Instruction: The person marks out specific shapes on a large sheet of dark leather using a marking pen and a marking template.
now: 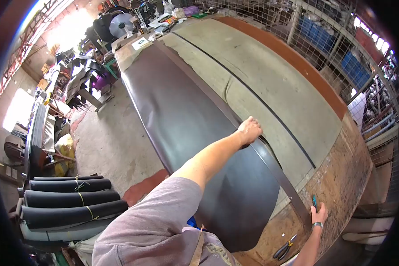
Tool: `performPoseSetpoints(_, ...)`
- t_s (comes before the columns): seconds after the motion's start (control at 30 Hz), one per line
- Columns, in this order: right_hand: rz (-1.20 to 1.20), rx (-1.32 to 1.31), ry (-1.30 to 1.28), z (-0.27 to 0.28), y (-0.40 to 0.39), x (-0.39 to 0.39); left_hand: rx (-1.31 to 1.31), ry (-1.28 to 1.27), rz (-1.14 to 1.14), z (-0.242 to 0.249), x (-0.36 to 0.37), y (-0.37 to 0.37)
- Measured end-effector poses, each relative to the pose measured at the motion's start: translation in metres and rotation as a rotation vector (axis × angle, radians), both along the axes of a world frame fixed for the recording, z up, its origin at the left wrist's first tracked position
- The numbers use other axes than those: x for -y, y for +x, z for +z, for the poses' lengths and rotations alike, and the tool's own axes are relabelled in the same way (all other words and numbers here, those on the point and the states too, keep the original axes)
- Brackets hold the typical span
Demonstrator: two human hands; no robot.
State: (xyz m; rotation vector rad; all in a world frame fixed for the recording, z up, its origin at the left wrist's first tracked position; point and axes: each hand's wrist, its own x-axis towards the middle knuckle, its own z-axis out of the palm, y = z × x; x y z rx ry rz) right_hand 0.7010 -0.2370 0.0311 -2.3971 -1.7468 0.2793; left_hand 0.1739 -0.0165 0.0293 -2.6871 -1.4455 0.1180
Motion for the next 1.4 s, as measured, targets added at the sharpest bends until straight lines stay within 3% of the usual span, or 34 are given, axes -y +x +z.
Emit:
performPoseSetpoints(0.07,0.028,0.019,0.125,0.033,-0.044,0.008,0.123,0.056,-0.115,0.004,0.012,-0.002)
performPoseSetpoints(0.17,0.308,-0.099,0.248,0.109,-0.16,0.032,0.333,-0.303,-0.205,0.015,0.066,0.009)
performPoseSetpoints(0.27,0.496,0.036,0.115,0.159,-0.293,0.054,0.663,-0.594,-0.437,0.063,0.137,-0.011)
performPoseSetpoints(0.33,0.529,0.029,0.062,0.157,-0.364,0.061,0.701,-0.675,-0.518,0.071,0.166,-0.028)
performPoseSetpoints(0.4,0.502,-0.211,-0.023,0.137,-0.408,0.061,0.81,-0.755,-0.546,0.089,0.172,-0.067)
performPoseSetpoints(0.47,0.382,-0.434,0.025,0.124,-0.444,0.063,0.745,-0.725,-0.531,0.092,0.16,-0.118)
performPoseSetpoints(0.53,0.292,-0.574,0.011,0.142,-0.474,0.057,0.728,-0.759,-0.472,0.105,0.137,-0.189)
performPoseSetpoints(0.67,0.069,-0.846,-0.033,0.139,-0.461,0.065,0.7,-0.601,-0.27,0.083,0.103,-0.33)
performPoseSetpoints(0.73,0.098,-0.779,0.018,0.126,-0.448,0.065,0.709,-0.881,-0.016,0.11,0.098,-0.387)
performPoseSetpoints(0.83,-0.22,-1.15,-0.082,0.092,-0.461,0.056,0.835,-0.866,0.197,0.127,0.098,-0.45)
performPoseSetpoints(0.87,-0.334,-1.269,-0.06,0.084,-0.481,0.049,0.83,-0.884,0.229,0.139,0.093,-0.464)
performPoseSetpoints(0.93,-0.342,-1.686,-0.192,0.063,-0.504,0.034,0.976,-0.949,0.272,0.135,0.076,-0.488)
performPoseSetpoints(1.1,-0.586,-2.003,-0.318,0.056,-0.569,0.008,1.109,-1.184,0.406,0.108,0.003,-0.528)
performPoseSetpoints(1.2,-0.829,-2.17,-0.321,0.062,-0.611,-0.006,1.277,-1.632,0.497,0.073,-0.059,-0.549)
performPoseSetpoints(1.3,-0.763,-2.094,-0.185,0.059,-0.658,-0.024,1.284,-1.834,0.649,0.047,-0.117,-0.55)
performPoseSetpoints(1.4,-0.786,-1.993,-0.172,0.069,-0.695,-0.046,1.313,-1.902,0.766,0.034,-0.128,-0.567)
